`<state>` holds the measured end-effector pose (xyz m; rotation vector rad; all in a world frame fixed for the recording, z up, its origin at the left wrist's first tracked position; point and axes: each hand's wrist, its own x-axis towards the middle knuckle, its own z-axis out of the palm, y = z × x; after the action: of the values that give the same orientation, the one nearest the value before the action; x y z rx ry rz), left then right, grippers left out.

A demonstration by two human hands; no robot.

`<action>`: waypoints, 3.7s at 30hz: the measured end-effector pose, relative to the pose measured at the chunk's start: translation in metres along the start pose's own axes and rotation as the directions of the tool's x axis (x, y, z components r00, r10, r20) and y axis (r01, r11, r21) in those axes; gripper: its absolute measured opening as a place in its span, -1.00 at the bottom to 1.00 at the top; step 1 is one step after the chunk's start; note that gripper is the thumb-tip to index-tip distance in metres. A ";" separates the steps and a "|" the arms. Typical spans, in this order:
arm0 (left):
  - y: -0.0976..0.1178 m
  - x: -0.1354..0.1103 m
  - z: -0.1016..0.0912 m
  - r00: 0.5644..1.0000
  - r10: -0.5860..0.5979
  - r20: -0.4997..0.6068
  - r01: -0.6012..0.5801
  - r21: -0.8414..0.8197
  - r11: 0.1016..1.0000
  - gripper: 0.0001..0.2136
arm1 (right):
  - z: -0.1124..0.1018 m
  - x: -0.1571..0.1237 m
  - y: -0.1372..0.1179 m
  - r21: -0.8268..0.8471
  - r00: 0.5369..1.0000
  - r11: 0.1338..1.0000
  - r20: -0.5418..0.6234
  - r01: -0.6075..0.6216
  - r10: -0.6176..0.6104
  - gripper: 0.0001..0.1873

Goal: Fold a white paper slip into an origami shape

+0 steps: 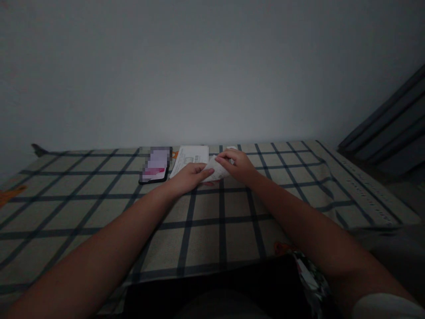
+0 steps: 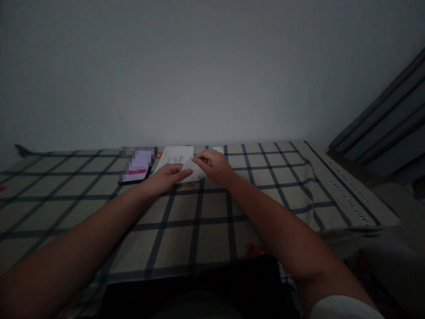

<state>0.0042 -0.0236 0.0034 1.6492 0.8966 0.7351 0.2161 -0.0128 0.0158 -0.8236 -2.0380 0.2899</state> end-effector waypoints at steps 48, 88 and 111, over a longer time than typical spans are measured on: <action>0.014 -0.005 -0.002 0.975 0.177 -0.133 -0.118 0.364 0.924 -0.76 | 0.002 -0.002 -0.002 -0.125 0.976 0.973 0.122 0.194 -0.179 -0.60; 0.005 0.003 -0.004 0.944 -0.053 -0.325 0.014 -0.121 0.993 -0.62 | 0.003 0.003 0.002 0.435 0.882 0.770 0.291 -0.466 0.369 -0.56; 0.015 -0.003 -0.005 0.971 -0.062 -0.231 0.082 0.082 0.993 -0.67 | 0.006 0.002 0.005 0.542 0.883 0.701 0.223 -0.464 0.412 -0.51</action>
<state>0.0014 -0.0254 0.0188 1.6242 1.1623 0.8560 0.2125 -0.0068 0.0108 -0.8926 -1.6377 1.1840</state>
